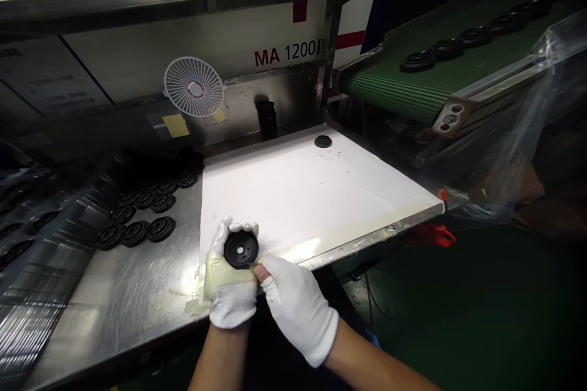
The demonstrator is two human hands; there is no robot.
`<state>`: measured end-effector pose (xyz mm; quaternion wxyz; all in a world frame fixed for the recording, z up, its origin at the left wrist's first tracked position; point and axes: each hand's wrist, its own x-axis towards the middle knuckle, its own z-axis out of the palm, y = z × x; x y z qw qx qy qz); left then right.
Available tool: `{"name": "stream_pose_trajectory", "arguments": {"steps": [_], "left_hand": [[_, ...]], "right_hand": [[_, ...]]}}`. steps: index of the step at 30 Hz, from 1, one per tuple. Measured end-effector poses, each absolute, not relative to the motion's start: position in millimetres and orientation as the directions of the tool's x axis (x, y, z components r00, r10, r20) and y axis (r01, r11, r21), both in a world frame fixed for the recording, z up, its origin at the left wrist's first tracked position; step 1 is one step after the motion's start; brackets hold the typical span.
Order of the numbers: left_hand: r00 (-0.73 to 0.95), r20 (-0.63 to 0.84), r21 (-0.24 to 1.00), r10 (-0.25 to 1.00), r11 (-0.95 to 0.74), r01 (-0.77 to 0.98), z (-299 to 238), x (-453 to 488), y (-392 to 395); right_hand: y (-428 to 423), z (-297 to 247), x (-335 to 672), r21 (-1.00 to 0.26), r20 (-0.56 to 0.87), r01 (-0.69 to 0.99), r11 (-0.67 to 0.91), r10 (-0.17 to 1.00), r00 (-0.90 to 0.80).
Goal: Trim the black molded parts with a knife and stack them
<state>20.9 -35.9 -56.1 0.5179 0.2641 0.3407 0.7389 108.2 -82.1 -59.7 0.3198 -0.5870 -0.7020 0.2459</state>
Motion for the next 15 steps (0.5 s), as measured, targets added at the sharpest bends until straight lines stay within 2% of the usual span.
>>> {"name": "stream_pose_trajectory", "arguments": {"steps": [3,6,9,11,15], "left_hand": [[-0.268,0.040,0.765,0.963,-0.202,-0.611,-51.8,18.8,-37.4],[-0.271,-0.026,0.733,0.962,-0.166,-0.660,-46.6,21.8,-40.3],[-0.305,-0.080,0.732,0.949,-0.152,-0.664,-43.7,24.2,-43.2],[-0.270,-0.143,0.714,0.952,-0.089,-0.694,-42.6,22.3,-44.4],[-0.139,-0.331,0.578,0.933,0.084,-0.812,-40.8,14.3,-42.9]], "right_hand": [[-79.4,-60.1,114.3,-0.891,0.105,0.433,0.133,0.991,-0.086],[-78.1,-59.9,121.0,-0.979,0.047,0.194,0.058,0.997,-0.065],[-82.1,-58.6,126.3,-0.999,0.006,0.040,0.008,0.999,-0.053],[-87.0,-56.7,129.2,-0.999,-0.024,-0.023,-0.025,0.999,-0.044],[-97.1,-49.8,134.0,-0.974,-0.162,-0.151,-0.169,0.985,-0.062]]}}
